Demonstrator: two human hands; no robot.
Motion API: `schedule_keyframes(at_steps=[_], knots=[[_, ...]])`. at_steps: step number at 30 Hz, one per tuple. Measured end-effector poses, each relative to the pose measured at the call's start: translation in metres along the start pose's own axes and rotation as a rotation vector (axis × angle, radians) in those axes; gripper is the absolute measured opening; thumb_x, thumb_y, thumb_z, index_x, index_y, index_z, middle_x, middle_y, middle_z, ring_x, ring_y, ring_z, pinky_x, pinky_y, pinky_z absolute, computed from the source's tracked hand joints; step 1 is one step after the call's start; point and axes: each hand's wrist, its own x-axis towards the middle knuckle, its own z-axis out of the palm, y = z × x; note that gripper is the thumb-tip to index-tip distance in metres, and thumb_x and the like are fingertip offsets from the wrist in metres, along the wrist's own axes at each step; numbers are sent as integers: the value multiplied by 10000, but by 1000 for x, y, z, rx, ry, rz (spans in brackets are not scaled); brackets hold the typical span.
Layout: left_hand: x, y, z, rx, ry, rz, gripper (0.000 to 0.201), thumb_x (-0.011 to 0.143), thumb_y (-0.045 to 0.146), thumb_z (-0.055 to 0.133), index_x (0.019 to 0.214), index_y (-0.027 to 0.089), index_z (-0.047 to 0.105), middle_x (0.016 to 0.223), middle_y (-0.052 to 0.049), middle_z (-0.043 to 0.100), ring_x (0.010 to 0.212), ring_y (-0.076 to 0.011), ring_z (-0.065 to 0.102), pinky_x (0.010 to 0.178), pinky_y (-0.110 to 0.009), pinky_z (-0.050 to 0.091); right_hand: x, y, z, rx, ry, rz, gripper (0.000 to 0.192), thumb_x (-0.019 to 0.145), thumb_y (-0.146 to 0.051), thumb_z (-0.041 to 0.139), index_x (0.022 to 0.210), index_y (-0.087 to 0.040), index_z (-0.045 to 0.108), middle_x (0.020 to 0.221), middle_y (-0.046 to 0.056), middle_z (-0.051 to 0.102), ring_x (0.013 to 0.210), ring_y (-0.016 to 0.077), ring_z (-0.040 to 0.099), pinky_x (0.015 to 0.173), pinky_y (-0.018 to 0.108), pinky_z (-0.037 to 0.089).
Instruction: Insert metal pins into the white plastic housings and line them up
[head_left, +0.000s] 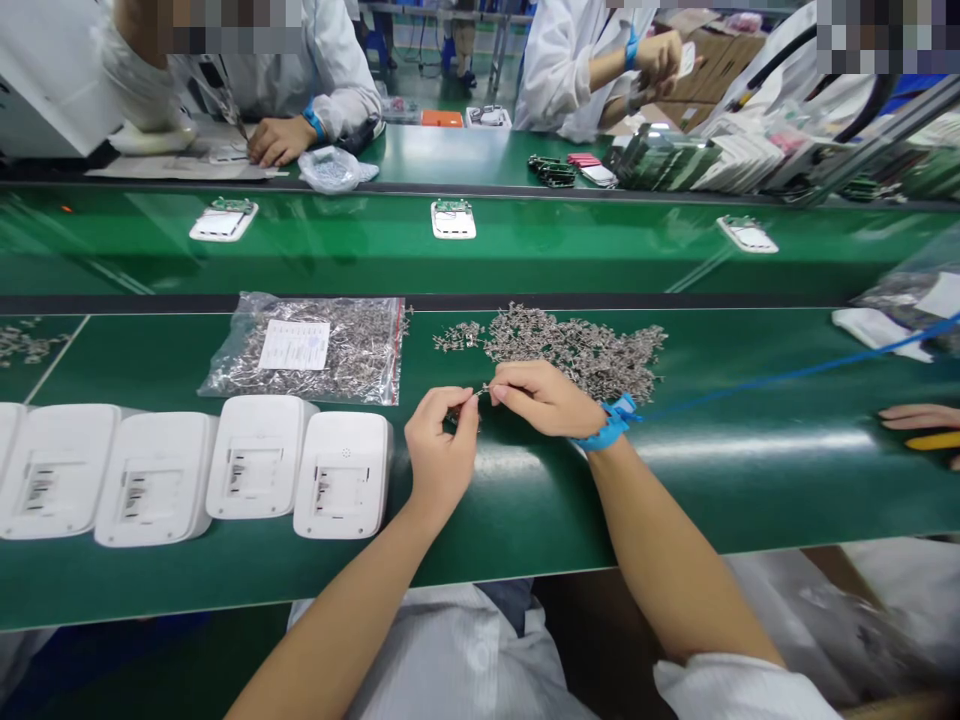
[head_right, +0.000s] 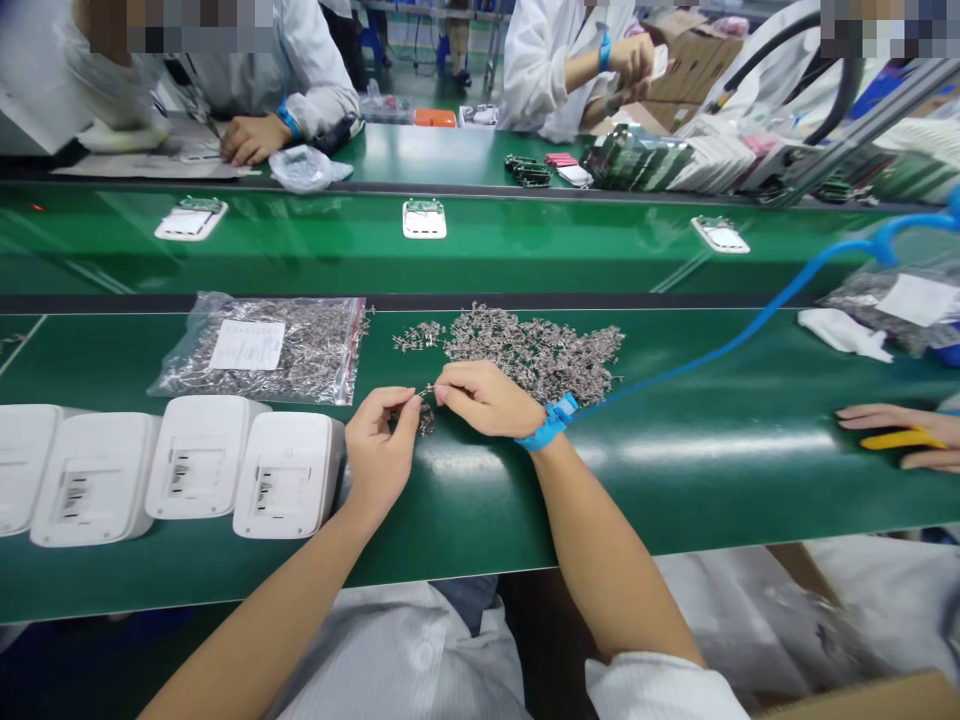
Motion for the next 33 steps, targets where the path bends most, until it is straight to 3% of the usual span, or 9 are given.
schedule_keyframes(at_steps=[5,9,16,22,26,33], knots=[[-1,2,-2,297,54,289,109,917,126,607,864,192,676,903,-23,719,875,-149,676,811,-308,461,0,-5,1,-127,-34,-31,283,945,-205,422,668,-177,473,623,-16,470,587,104,395,604,261,284],[-4,2,-1,374,47,416,124,917,111,599,897,194,689,904,-29,723,834,-146,670,811,-321,456,-1,-12,2,-236,-57,17,289,938,-220,417,654,-180,451,613,-8,467,589,114,395,592,278,251],[-4,2,-2,422,107,376,135,916,148,608,871,238,697,929,-18,696,853,-149,654,808,-338,445,0,-18,1,-280,-103,79,335,975,-268,390,671,-177,496,648,23,540,618,132,454,604,288,263],[-2,5,1,349,46,300,92,895,132,633,828,194,619,960,-28,707,939,-168,671,871,-339,438,0,-21,-1,-242,23,56,309,959,-248,399,664,-184,460,606,-4,454,566,115,393,587,284,259],[-1,6,2,315,32,217,90,871,132,652,889,194,590,867,-1,670,819,-146,646,803,-313,434,-1,-23,-2,-240,50,50,291,935,-230,395,648,-190,423,605,-6,430,559,112,368,580,285,251],[-2,0,0,521,41,423,130,886,94,582,835,201,632,861,-22,635,798,-148,604,796,-335,394,-3,-22,0,-369,-23,44,245,875,-209,421,631,-183,439,600,5,456,578,121,368,574,300,206]])
